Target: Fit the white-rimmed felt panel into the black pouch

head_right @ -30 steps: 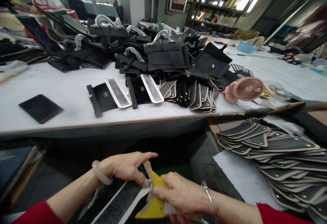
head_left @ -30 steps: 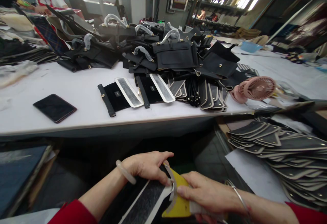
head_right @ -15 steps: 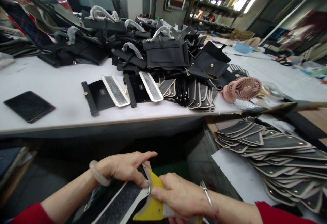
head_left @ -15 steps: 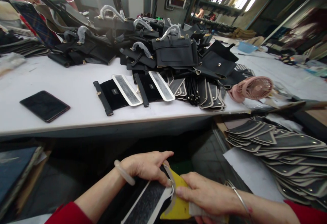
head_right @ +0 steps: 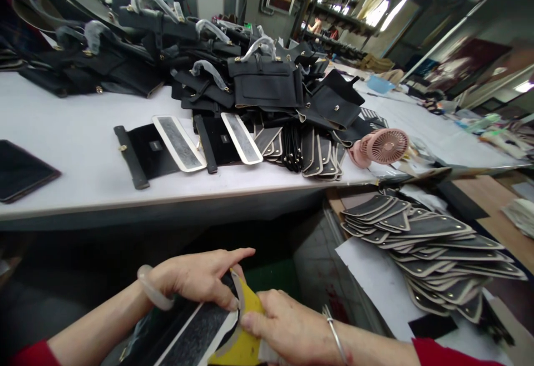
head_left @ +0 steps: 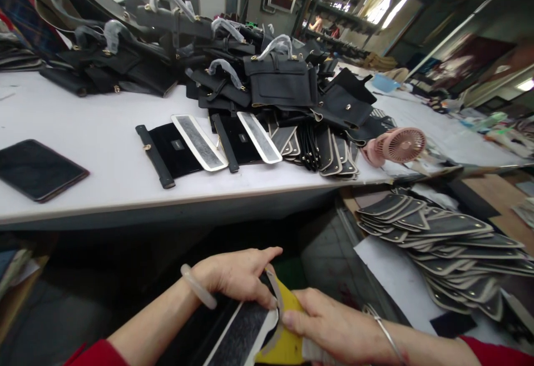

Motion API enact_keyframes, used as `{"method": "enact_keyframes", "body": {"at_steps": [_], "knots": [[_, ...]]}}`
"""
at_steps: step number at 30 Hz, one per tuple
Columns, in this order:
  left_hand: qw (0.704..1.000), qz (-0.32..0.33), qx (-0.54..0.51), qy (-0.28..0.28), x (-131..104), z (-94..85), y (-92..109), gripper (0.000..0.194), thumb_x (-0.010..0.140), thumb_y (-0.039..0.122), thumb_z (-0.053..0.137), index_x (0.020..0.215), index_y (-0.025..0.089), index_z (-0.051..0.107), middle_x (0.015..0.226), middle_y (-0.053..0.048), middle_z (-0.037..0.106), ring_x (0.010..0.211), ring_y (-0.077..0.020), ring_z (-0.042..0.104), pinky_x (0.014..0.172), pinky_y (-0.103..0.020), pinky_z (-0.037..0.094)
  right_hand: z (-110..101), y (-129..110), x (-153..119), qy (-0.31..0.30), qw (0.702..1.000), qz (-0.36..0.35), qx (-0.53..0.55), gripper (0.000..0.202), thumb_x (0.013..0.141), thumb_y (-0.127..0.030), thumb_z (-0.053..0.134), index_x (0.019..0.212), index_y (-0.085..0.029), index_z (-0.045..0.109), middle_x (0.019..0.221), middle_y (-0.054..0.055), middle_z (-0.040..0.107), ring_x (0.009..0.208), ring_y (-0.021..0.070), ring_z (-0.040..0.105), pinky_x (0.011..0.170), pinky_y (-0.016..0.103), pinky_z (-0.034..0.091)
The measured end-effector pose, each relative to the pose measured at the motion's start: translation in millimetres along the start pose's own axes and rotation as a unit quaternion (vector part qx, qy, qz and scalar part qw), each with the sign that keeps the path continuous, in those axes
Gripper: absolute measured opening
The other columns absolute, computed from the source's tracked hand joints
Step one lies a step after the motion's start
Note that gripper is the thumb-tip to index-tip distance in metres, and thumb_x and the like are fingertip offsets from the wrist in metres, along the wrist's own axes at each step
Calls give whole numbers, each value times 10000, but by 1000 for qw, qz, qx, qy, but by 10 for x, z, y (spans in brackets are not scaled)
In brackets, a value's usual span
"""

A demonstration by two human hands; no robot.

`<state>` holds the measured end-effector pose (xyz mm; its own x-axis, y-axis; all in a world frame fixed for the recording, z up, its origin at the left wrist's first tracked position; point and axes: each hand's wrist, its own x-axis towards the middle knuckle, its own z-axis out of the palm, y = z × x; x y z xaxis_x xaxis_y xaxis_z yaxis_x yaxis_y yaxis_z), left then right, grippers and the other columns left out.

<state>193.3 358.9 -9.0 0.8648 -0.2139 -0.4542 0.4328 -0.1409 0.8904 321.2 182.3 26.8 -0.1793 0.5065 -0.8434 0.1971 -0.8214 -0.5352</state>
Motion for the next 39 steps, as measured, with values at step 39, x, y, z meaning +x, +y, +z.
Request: {"method": "enact_keyframes", "body": {"at_steps": [39], "knots": [[959,-74,-12,275,-167,508,325,894,542,196,763,1388,173,474,1173,-83,675,824,-215,646,706,-307,502,708,443,464,94,967,-177,155,783,725,-872,507,867,-117,662,614,31,581,568,122,557,585,214,462]]}}
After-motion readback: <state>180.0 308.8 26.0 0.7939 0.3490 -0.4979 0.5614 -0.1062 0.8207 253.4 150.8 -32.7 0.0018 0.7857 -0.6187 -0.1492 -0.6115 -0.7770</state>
